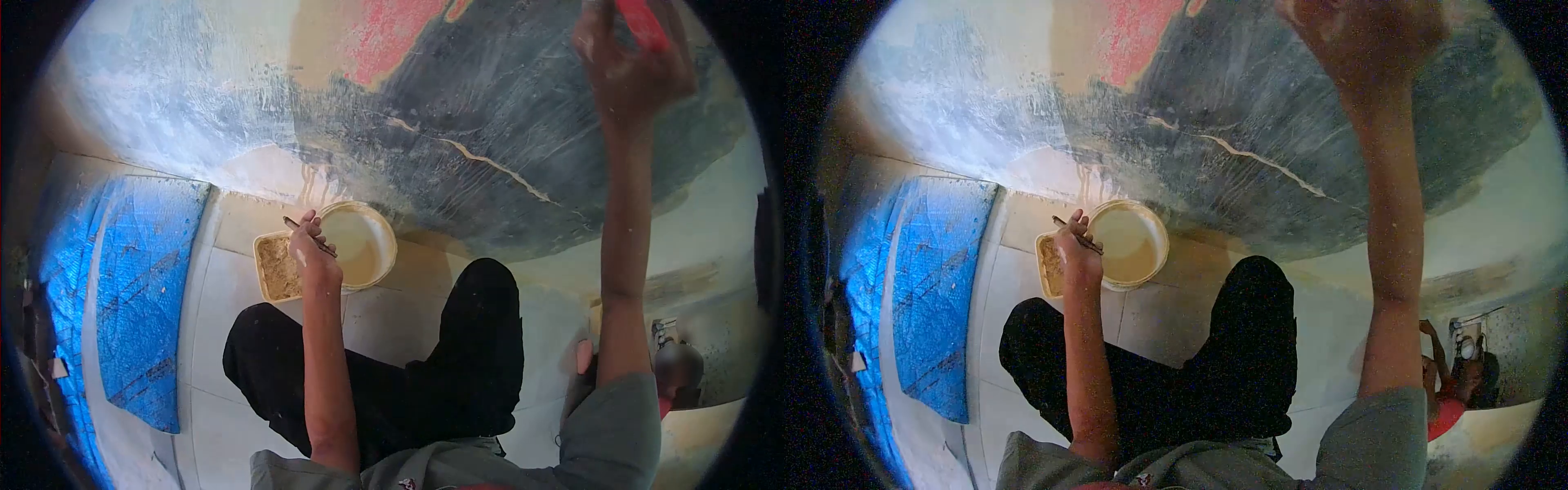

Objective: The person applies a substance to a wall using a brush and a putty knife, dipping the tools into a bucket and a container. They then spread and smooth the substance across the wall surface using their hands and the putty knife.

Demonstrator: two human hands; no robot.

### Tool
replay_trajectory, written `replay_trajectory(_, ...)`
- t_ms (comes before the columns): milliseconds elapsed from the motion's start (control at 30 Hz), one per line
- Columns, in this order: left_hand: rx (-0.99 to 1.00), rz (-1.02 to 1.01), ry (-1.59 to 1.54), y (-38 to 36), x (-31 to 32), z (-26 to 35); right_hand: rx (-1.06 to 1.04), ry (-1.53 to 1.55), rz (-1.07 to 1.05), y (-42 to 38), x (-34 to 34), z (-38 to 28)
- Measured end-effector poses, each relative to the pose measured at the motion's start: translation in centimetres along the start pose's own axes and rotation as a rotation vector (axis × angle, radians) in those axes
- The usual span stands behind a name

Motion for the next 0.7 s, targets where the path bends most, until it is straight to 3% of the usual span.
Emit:
replay_trajectory(67,-0.010,-0.004,-0.042,0.2,0.0,-0.4,0.159,-0.020,-0.085,-0.6,1.4,0.3)
replay_trajectory(100,-0.012,0.002,-0.039,0.3,-0.3,-0.5,0.043,-0.084,-0.029,-1.7,2.7,-0.4)
replay_trajectory(167,-0.007,-0.025,-0.007,0.6,-0.3,-0.6,0.016,-0.105,-0.146,-4.9,4.0,-2.2)
replay_trajectory(200,-0.008,-0.024,-0.002,0.4,-0.2,-0.4,0.106,-0.057,-0.318,-6.4,4.3,-3.9)
replay_trajectory(267,-0.022,-0.030,-0.011,-0.2,0.3,-0.2,0.047,0.035,-0.265,-8.3,5.2,-7.4)
replay_trajectory(467,-0.011,-0.079,0.005,-1.0,1.1,0.2,0.067,0.448,-0.628,-17.2,6.3,-17.2)
replay_trajectory(567,-0.026,-0.064,0.002,-1.1,1.1,0.3,0.197,0.623,-0.710,-19.3,6.9,-18.1)
replay_trajectory(700,0.004,-0.100,0.012,-0.9,0.9,0.3,0.261,0.626,-0.670,-18.1,5.9,-15.8)
Point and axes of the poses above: each hand's wrist, its own y-axis towards the middle knuckle, its own x-axis out of the palm, z = x × y, the point moved 6 cm from there along y, towards the middle knuckle, and after that the axes turned 12 degrees about -z, right-handed, at the moved point
